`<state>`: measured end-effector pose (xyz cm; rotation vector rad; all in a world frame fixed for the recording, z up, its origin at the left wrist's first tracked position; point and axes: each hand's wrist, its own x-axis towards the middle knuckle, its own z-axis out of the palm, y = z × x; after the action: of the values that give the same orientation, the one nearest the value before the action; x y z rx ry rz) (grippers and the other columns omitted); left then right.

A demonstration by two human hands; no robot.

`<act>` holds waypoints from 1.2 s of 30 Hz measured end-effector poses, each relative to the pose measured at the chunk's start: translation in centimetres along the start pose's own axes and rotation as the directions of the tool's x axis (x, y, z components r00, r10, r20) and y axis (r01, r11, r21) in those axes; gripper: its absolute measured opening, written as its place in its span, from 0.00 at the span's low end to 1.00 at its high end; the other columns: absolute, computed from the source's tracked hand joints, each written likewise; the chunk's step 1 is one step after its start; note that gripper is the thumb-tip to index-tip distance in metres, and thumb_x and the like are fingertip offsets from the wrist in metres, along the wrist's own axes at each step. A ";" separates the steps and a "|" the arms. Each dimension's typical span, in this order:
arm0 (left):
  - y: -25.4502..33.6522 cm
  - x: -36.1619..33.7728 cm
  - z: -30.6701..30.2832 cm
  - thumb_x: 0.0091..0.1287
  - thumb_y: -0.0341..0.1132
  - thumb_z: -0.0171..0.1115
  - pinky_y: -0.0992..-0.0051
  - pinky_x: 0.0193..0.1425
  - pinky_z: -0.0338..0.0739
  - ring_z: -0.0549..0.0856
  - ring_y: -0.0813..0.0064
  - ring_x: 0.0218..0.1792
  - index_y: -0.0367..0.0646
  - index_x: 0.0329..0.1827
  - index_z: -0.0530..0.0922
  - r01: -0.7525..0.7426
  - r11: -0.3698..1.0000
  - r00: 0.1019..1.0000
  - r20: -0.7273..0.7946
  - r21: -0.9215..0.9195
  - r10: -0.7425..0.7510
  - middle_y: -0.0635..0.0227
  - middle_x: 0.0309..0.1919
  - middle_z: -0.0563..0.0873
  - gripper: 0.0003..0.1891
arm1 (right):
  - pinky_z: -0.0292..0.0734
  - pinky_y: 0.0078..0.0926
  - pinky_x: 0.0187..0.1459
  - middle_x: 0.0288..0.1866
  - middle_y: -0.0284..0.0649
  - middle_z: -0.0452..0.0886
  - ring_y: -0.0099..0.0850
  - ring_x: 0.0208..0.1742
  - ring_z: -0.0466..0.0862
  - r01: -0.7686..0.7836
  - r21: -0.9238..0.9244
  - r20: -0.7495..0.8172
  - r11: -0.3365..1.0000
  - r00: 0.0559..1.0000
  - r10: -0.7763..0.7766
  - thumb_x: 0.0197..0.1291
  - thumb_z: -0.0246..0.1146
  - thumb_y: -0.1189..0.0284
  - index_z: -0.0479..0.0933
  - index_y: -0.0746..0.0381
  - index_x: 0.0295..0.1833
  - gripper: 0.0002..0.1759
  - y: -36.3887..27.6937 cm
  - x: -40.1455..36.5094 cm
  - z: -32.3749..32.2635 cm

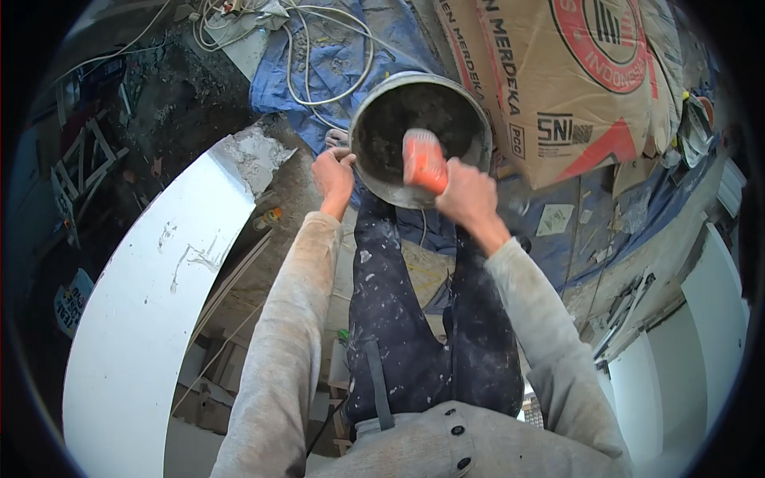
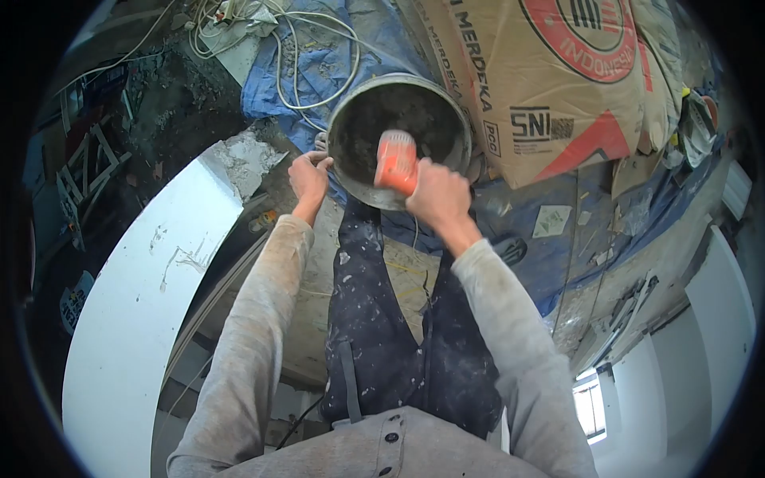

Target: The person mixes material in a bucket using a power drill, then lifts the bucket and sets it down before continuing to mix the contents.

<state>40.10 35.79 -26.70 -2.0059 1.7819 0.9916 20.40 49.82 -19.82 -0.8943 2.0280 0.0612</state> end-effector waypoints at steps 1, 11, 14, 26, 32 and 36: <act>0.1 -0.1 -0.2 0.59 0.36 0.75 0.62 0.55 0.80 0.90 0.57 0.44 0.48 0.44 0.91 0.020 1.000 1.000 0.007 0.017 -0.020 0.57 0.40 0.92 0.11 | 0.81 0.54 0.45 0.37 0.55 0.87 0.58 0.41 0.87 -0.029 0.000 0.040 1.000 0.999 0.029 0.53 0.65 0.67 0.78 0.63 0.44 0.15 -0.6 -0.4 1.0; -1.2 0.4 0.6 0.59 0.34 0.74 0.65 0.52 0.81 0.91 0.60 0.41 0.47 0.43 0.91 -0.031 0.997 1.000 -0.006 -0.064 0.030 0.58 0.37 0.92 0.09 | 0.80 0.54 0.43 0.35 0.55 0.86 0.58 0.39 0.86 -0.088 0.077 -0.059 0.993 0.994 0.093 0.54 0.67 0.64 0.78 0.61 0.42 0.14 -0.5 -3.5 1.8; -1.8 0.5 1.0 0.59 0.33 0.74 0.66 0.50 0.81 0.91 0.60 0.40 0.46 0.43 0.91 -0.027 0.997 1.000 -0.013 -0.077 0.026 0.58 0.37 0.92 0.09 | 0.80 0.54 0.41 0.34 0.55 0.86 0.57 0.38 0.86 -0.087 0.092 -0.013 0.992 0.996 0.089 0.53 0.68 0.64 0.78 0.61 0.42 0.14 -0.5 -3.8 1.5; -1.7 0.5 1.1 0.59 0.33 0.74 0.66 0.50 0.81 0.91 0.63 0.40 0.45 0.42 0.91 -0.019 0.997 1.000 -0.012 -0.078 0.018 0.60 0.36 0.92 0.09 | 0.79 0.53 0.40 0.35 0.47 0.86 0.54 0.38 0.86 -0.030 0.041 -0.003 0.999 1.000 0.030 0.52 0.69 0.64 0.77 0.57 0.41 0.13 0.4 -5.4 3.1; -1.4 0.5 0.8 0.59 0.33 0.74 0.66 0.51 0.81 0.91 0.63 0.40 0.45 0.43 0.91 -0.020 0.997 1.000 0.000 -0.072 0.020 0.60 0.37 0.92 0.10 | 0.79 0.51 0.38 0.34 0.47 0.85 0.53 0.37 0.86 0.037 -0.003 -0.026 0.999 0.999 -0.037 0.48 0.69 0.68 0.77 0.58 0.41 0.14 0.8 -6.8 3.5; -1.2 0.3 0.7 0.59 0.33 0.74 0.66 0.51 0.81 0.91 0.63 0.41 0.46 0.43 0.91 -0.010 0.998 1.000 -0.006 -0.065 0.010 0.60 0.38 0.92 0.10 | 0.80 0.49 0.37 0.33 0.47 0.84 0.52 0.35 0.85 0.089 0.002 -0.009 0.996 0.996 -0.089 0.46 0.69 0.71 0.76 0.58 0.41 0.15 1.0 -7.5 3.3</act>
<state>41.05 36.24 -27.75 -2.0413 1.7863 1.0614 24.70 56.05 -16.49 -0.9840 1.9935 0.0053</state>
